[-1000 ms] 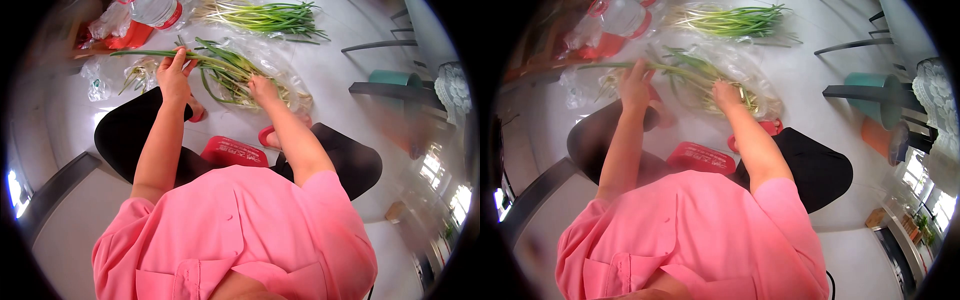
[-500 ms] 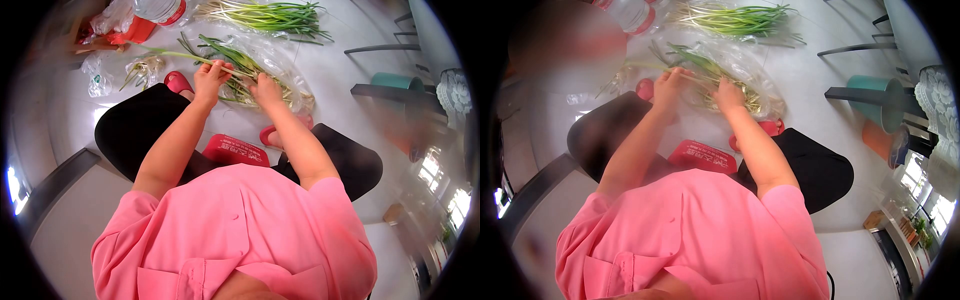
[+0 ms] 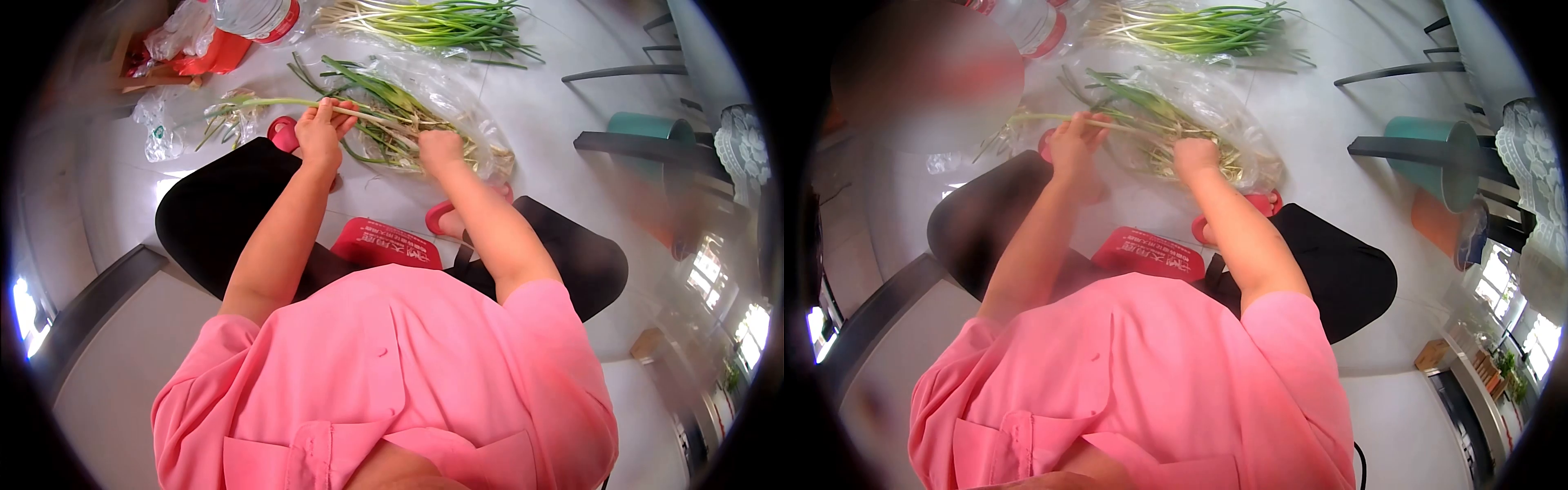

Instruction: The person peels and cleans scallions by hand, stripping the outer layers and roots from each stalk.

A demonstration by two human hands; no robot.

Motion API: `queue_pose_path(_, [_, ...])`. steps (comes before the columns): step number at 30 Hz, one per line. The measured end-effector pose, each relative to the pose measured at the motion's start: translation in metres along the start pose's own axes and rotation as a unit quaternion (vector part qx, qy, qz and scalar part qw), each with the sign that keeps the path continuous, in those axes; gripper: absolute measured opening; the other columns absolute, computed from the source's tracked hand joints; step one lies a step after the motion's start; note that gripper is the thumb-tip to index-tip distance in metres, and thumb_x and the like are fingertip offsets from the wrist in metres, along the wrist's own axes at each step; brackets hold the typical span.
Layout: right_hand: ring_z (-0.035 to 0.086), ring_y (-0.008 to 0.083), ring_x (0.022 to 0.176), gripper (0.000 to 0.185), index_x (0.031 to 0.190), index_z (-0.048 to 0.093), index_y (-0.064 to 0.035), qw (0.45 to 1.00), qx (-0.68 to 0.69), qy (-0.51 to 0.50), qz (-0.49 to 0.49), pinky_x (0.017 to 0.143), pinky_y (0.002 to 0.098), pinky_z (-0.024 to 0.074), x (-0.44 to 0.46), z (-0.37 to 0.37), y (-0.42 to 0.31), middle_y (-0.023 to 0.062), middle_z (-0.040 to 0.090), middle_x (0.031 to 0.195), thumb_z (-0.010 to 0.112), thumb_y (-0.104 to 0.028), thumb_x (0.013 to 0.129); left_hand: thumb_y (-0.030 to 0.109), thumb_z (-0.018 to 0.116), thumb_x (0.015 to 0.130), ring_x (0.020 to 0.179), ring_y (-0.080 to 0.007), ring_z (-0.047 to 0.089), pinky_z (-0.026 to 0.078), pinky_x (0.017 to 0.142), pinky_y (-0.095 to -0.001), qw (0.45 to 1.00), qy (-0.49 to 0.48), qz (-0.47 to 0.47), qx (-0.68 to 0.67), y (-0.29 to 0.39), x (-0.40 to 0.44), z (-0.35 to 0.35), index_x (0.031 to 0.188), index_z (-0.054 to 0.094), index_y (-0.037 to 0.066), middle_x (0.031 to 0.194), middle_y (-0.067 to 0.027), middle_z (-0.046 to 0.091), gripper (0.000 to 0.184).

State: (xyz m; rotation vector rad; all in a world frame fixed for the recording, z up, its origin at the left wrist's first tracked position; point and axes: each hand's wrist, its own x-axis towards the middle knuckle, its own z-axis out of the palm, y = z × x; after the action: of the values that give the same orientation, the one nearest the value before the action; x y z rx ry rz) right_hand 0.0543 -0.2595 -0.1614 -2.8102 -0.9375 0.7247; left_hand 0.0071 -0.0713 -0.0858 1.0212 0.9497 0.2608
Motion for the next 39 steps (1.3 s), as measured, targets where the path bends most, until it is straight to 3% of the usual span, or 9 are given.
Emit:
queue_pose_path(12, [0.061,0.0273,0.09,0.024,0.088,0.067,-0.0086,0.979,0.032,-0.14,0.147,0.075,0.0375,0.0488,0.009,0.017,0.038,0.0122,0.064,0.095,0.046,-0.014,0.078,0.016,0.044,0.091,0.081,-0.023,0.063,0.054,0.067,-0.0291,0.999,0.013,0.035,0.011,0.008,-0.005,-0.005,0.089,0.048,0.0,0.086,-0.0132,0.06,0.017])
queue_pose_path(24, [0.059,0.0263,0.097,0.028,0.098,0.065,-0.008,0.961,0.051,-0.195,0.189,0.079,0.038,0.0476,0.012,0.042,0.056,0.0121,0.061,0.104,0.043,-0.014,0.081,0.017,0.045,0.091,0.081,-0.0223,0.063,0.054,0.067,-0.0294,0.999,0.023,0.017,0.026,-0.003,-0.001,-0.004,0.087,0.049,0.0,0.085,-0.0134,0.061,0.017])
queue_pose_path(39, [0.059,0.0275,0.096,0.026,0.097,0.065,-0.0073,0.956,0.058,-0.197,0.208,0.078,0.0378,0.0479,0.011,0.064,0.074,0.013,0.062,0.102,0.046,-0.012,0.08,0.015,0.045,0.091,0.08,-0.0221,0.063,0.054,0.065,-0.0292,0.999,0.026,0.007,0.027,-0.007,0.004,-0.009,0.088,0.05,0.0,0.084,-0.0122,0.061,0.016])
